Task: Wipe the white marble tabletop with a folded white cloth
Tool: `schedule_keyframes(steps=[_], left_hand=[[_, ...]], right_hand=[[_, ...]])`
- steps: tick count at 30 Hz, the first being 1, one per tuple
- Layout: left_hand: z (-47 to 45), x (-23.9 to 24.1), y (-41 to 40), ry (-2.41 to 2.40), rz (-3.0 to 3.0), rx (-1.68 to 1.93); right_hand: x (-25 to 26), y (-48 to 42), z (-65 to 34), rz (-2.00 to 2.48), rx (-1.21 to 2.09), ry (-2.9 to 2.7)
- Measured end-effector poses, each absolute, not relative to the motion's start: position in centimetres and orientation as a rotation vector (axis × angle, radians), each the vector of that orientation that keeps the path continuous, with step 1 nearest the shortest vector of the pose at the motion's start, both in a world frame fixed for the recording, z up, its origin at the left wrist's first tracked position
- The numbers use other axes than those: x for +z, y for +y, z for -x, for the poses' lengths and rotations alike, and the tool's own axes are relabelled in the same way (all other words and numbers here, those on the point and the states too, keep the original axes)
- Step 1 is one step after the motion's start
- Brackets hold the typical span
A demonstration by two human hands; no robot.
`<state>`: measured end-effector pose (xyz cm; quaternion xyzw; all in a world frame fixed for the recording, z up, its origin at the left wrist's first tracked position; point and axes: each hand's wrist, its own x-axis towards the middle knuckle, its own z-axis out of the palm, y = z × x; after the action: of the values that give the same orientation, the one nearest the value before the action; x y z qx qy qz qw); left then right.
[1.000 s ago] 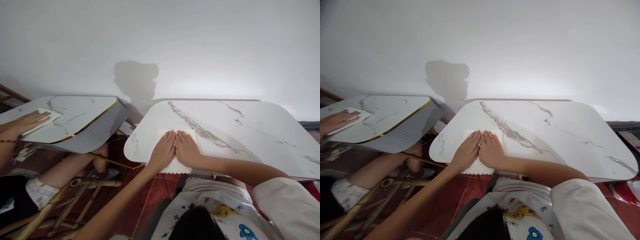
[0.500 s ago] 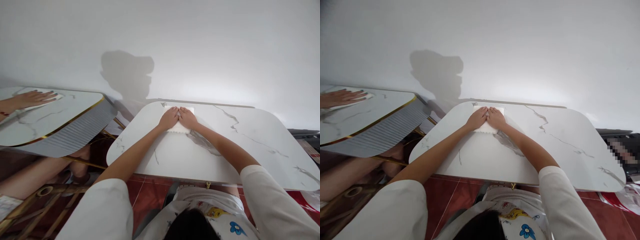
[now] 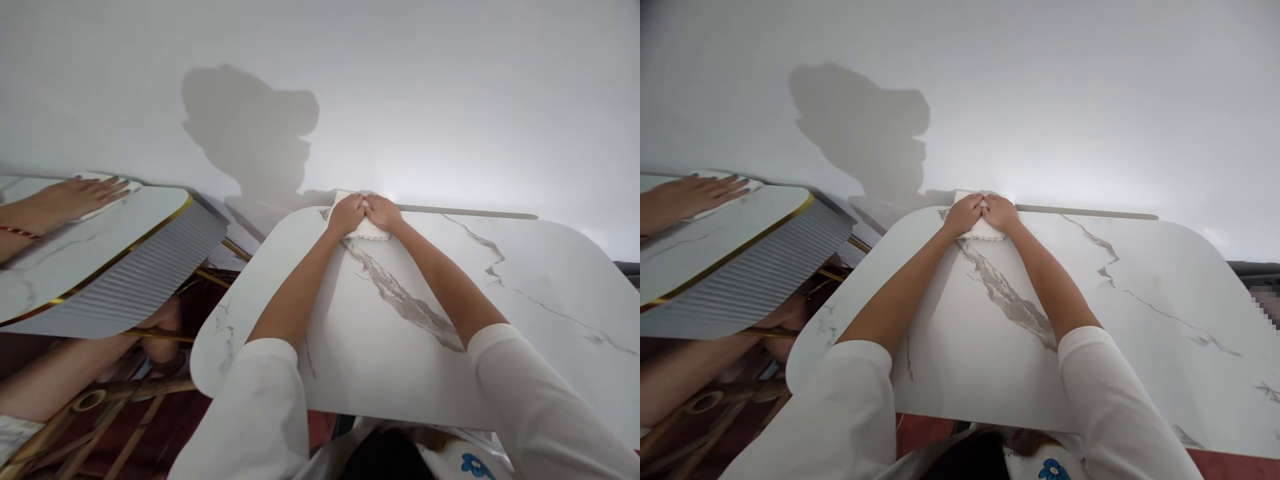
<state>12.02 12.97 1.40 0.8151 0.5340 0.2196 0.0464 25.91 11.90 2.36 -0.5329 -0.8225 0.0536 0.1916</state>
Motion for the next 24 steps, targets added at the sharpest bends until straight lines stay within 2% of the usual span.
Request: schedule_keyframes(steps=[13,24], left_hand=[[-11.8,0.6,12.0,1.518,-2.620,0.677],[-9.4,0.9,2.8,1.462,-2.699,0.526]], right_hand=[[2.0,9.3,-25.4,1.586,0.000,-2.317],[1.2,-0.2,-23.2,1.635,0.016,-2.273]])
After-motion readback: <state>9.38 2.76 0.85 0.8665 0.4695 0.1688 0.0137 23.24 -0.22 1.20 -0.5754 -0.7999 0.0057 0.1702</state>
